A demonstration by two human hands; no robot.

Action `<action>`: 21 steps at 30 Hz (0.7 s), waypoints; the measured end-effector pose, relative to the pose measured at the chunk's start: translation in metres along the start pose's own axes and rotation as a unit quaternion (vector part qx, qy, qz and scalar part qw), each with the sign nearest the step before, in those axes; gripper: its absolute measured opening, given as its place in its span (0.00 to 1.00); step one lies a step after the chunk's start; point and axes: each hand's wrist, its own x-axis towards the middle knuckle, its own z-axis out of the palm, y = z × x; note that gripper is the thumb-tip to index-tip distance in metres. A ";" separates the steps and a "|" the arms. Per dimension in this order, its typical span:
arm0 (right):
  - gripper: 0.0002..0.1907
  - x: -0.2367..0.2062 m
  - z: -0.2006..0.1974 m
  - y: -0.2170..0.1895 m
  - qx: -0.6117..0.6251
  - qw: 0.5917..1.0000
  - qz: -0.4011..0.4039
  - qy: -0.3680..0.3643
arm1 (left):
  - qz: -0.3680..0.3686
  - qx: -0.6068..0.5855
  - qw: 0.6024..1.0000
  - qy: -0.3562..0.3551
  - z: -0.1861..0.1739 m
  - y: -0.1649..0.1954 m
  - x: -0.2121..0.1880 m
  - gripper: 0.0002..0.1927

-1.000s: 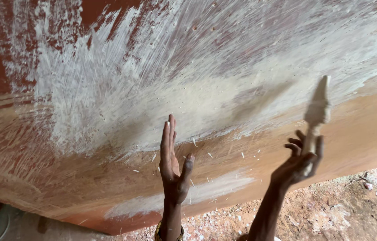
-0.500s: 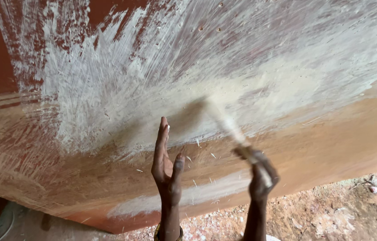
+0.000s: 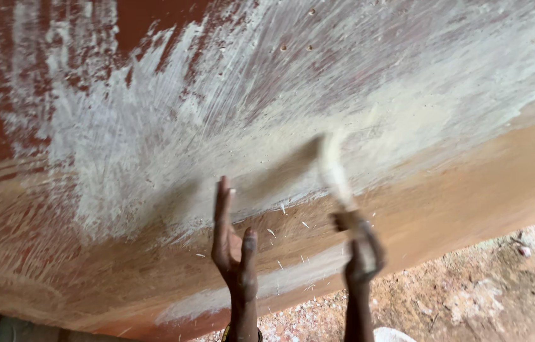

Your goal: The person applies white paint to a reddish-brown wall using a brush. They repeatedly dip the brush into a white basin on the floor to reload paint and continue brushing the wall surface in broad strokes.

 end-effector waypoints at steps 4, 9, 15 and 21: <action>0.15 -0.024 0.027 -0.028 0.060 0.995 -0.063 -0.057 | 0.002 0.010 1.000 0.001 -0.008 0.000 0.000 0.34; 0.18 -0.020 0.015 -0.024 0.082 0.996 -0.017 -0.037 | -0.003 -0.009 0.999 -0.032 -0.016 -0.003 -0.003 0.33; 0.25 0.021 -0.032 -0.002 -0.053 0.981 0.028 0.183 | -0.008 -0.032 0.998 -0.055 -0.016 -0.008 0.004 0.34; 0.30 0.037 -0.054 0.006 0.011 0.965 0.108 0.240 | -0.027 0.003 0.999 -0.042 -0.011 -0.001 -0.001 0.32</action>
